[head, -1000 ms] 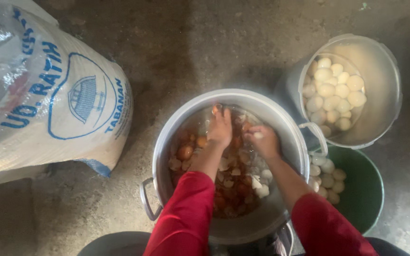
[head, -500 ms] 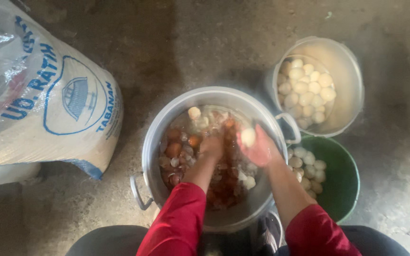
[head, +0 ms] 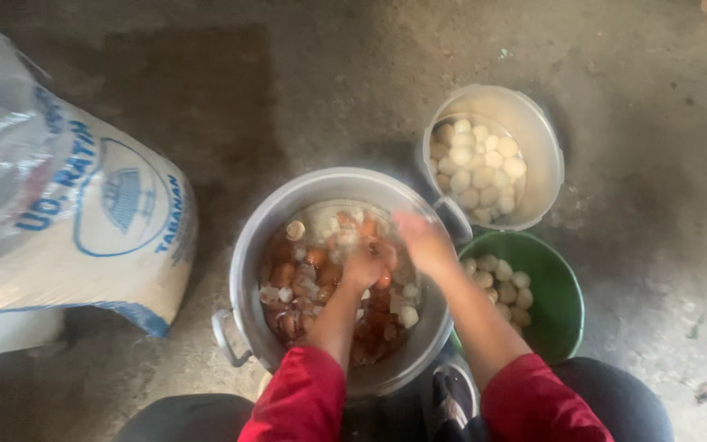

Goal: The person peels hard-boiled eggs by hand, removing the shells and placing the peeled eggs into a green bowl. The shells are discarded into a metal pot containing water.

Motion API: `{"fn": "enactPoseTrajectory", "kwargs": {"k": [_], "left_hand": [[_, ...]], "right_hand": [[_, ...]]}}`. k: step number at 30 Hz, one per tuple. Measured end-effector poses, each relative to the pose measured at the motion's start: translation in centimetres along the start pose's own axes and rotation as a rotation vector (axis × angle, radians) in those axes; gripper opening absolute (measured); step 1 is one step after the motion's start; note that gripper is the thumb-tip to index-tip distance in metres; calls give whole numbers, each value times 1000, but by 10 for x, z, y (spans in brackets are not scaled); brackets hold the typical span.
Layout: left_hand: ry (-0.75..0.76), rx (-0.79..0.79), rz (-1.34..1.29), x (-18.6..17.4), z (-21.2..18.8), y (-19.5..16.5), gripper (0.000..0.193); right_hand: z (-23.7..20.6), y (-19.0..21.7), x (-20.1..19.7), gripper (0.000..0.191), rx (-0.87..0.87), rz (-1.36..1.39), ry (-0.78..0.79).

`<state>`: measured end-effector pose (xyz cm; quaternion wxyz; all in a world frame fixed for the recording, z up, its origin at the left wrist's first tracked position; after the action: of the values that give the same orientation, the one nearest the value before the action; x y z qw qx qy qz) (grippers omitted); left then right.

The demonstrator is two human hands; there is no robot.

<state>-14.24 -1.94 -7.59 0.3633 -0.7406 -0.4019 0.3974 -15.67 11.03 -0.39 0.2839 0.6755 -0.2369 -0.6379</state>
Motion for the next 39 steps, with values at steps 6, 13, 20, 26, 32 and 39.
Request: {"fn": "enactPoseTrajectory", "kwargs": {"k": [6,13,20,26,32,39], "left_hand": [[94,-209,-724,-10,-64,-3,51],[-89,-196,68,-15,-143,13,60],[273,7,590,45,-209,13,51],[96,-165,570,25,-241,-6,52],[-2,-9,407,17,-245,-28,38],[-94,-192,358,10,-241,-4,69]], "right_hand": [[-56,18,38,33,103,304,493],[-129,30,21,33,42,-53,356],[-188,43,21,29,-50,-290,432],[-204,60,9,35,-139,-475,557],[-203,70,-9,36,-10,-254,339],[-200,74,-19,41,-15,-180,251]]}}
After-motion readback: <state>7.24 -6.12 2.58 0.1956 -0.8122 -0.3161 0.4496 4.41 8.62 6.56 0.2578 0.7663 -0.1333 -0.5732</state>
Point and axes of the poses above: each hand's wrist, its own z-axis towards the middle knuckle, its own x-axis out of the palm, y = z × x, the point moved 6 cm from there along z, towards the middle knuckle, and after that the axes turned 6 degrees about -z, right-handed, at the moved point
